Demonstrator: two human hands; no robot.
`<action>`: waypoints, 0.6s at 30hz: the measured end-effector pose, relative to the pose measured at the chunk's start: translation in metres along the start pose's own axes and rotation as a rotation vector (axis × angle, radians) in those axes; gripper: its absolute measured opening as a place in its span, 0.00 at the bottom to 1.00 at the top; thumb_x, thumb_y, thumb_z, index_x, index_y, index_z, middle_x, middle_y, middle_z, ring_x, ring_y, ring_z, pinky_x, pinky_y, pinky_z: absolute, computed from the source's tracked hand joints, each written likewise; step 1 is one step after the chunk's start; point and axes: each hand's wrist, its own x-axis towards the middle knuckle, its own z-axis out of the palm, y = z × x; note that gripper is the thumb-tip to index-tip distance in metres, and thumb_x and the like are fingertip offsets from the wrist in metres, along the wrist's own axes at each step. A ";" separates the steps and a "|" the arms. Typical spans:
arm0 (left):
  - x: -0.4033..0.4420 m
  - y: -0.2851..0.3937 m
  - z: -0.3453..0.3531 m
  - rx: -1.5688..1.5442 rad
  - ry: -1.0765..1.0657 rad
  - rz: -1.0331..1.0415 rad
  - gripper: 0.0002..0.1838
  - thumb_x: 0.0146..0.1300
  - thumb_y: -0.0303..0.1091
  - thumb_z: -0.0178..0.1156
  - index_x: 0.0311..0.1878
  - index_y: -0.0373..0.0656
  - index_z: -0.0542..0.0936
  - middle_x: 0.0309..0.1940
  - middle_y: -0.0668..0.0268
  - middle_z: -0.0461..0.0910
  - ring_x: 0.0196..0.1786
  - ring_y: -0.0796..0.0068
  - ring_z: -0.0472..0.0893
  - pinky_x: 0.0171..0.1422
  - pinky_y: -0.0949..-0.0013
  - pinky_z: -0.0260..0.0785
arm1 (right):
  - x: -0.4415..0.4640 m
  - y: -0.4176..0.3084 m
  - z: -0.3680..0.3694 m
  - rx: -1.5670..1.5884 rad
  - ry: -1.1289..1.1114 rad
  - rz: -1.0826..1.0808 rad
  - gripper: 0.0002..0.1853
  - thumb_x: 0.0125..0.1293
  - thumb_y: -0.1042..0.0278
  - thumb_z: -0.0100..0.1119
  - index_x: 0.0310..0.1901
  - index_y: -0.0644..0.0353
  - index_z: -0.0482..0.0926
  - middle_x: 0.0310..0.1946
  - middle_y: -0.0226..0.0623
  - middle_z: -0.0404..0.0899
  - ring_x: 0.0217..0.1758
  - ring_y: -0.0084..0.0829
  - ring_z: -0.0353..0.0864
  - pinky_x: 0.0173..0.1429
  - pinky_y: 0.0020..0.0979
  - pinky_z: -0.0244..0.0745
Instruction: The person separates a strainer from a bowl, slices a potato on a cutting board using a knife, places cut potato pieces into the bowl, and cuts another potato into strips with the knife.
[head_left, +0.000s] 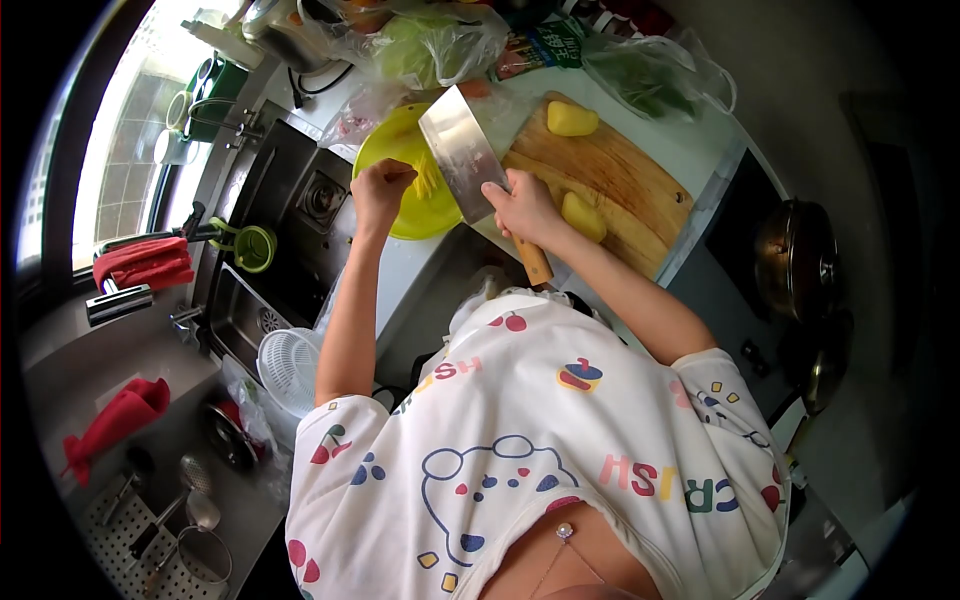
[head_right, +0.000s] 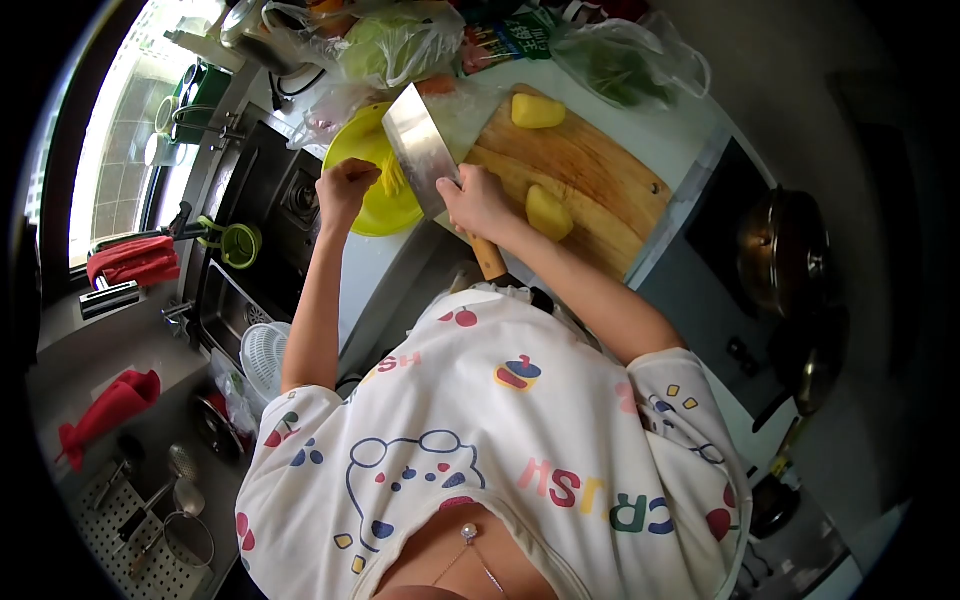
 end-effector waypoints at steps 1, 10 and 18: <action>-0.002 0.005 0.000 0.078 0.030 0.078 0.20 0.58 0.23 0.65 0.56 0.40 0.83 0.39 0.55 0.86 0.38 0.68 0.86 0.46 0.71 0.77 | 0.000 0.000 0.000 -0.001 -0.003 0.003 0.14 0.71 0.63 0.55 0.33 0.66 0.71 0.16 0.37 0.77 0.15 0.27 0.78 0.21 0.31 0.73; 0.004 -0.005 0.013 0.137 0.020 0.178 0.17 0.65 0.34 0.59 0.55 0.41 0.84 0.40 0.51 0.86 0.40 0.50 0.85 0.48 0.57 0.77 | -0.002 -0.004 0.000 -0.028 -0.011 0.012 0.13 0.72 0.63 0.54 0.34 0.65 0.71 0.16 0.37 0.77 0.15 0.27 0.78 0.20 0.29 0.72; -0.002 0.001 0.016 0.222 0.081 0.357 0.21 0.67 0.23 0.57 0.63 0.45 0.80 0.52 0.47 0.83 0.53 0.48 0.83 0.55 0.61 0.76 | -0.003 -0.005 -0.002 -0.009 -0.027 0.006 0.13 0.72 0.63 0.55 0.35 0.65 0.71 0.17 0.37 0.77 0.15 0.27 0.78 0.19 0.30 0.71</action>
